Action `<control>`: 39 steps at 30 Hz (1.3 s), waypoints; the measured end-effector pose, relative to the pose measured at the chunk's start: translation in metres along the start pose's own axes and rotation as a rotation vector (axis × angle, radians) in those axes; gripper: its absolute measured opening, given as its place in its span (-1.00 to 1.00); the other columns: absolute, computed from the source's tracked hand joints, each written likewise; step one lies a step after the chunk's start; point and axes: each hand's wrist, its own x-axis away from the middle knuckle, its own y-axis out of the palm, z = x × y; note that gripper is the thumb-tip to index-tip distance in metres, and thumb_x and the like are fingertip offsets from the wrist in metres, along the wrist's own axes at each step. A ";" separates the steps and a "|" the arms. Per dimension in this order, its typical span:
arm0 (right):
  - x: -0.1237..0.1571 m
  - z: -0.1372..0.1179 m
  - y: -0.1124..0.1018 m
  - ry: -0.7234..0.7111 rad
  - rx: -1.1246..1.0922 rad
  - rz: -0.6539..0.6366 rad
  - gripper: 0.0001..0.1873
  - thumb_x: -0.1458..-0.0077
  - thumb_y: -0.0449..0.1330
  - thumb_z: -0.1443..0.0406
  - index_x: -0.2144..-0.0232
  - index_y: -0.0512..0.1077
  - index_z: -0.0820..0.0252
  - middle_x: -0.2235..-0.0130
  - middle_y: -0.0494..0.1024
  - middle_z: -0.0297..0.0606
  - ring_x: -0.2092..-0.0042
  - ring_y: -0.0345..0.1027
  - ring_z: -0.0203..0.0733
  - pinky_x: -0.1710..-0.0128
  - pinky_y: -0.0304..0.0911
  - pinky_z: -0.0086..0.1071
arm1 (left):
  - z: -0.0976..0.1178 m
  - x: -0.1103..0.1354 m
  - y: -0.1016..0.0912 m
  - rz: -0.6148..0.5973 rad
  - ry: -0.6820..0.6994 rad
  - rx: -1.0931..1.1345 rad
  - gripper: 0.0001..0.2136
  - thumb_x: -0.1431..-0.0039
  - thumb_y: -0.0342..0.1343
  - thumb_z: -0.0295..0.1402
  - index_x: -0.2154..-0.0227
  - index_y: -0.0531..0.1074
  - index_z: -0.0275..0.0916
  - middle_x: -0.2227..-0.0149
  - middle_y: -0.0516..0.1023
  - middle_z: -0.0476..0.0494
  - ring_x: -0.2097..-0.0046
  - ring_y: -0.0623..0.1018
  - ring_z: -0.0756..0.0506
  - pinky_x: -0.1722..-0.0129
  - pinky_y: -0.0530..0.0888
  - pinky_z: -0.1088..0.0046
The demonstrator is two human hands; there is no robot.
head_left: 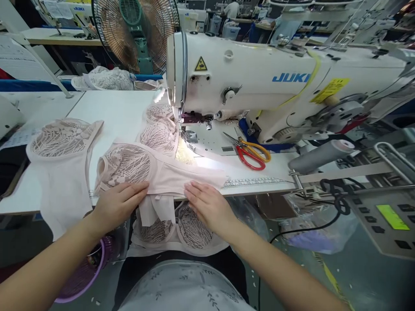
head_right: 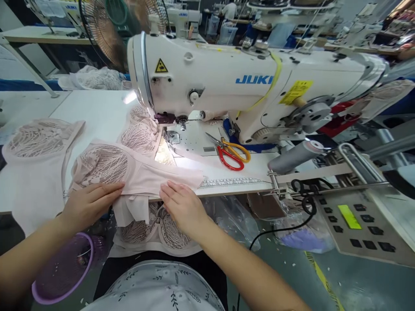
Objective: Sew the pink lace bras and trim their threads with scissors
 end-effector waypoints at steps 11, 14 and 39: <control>-0.020 -0.024 0.003 0.004 0.148 -0.282 -0.26 -0.18 0.00 -0.02 -0.20 0.15 0.46 -0.23 0.20 0.09 -0.27 0.00 0.06 -0.23 -0.04 -0.02 | -0.002 -0.003 -0.001 -0.037 0.005 -0.009 -0.79 -0.25 -0.07 -0.51 0.21 0.46 -0.23 0.09 0.58 -0.15 0.26 0.54 -0.07 0.29 0.49 0.43; -0.040 -0.030 0.000 0.070 0.158 -0.297 -0.20 -0.18 -0.04 -0.06 -0.23 0.09 0.48 -0.27 0.10 0.10 -0.30 -0.08 0.06 -0.26 -0.10 -0.04 | 0.000 -0.005 -0.002 -0.033 0.011 -0.008 -0.79 -0.26 -0.08 -0.50 0.23 0.46 -0.25 0.11 0.58 -0.17 0.26 0.54 -0.07 0.31 0.49 0.43; 0.037 -0.017 -0.011 1.186 -1.023 0.038 -0.57 -0.01 0.13 -0.08 0.51 0.34 0.17 0.47 0.56 -0.23 0.48 0.43 -0.21 0.55 0.23 -0.42 | 0.010 -0.007 -0.009 0.024 -0.161 0.157 -0.83 -0.24 -0.03 -0.43 0.17 0.42 -0.22 0.17 0.59 -0.16 0.22 0.59 -0.09 0.24 0.53 0.42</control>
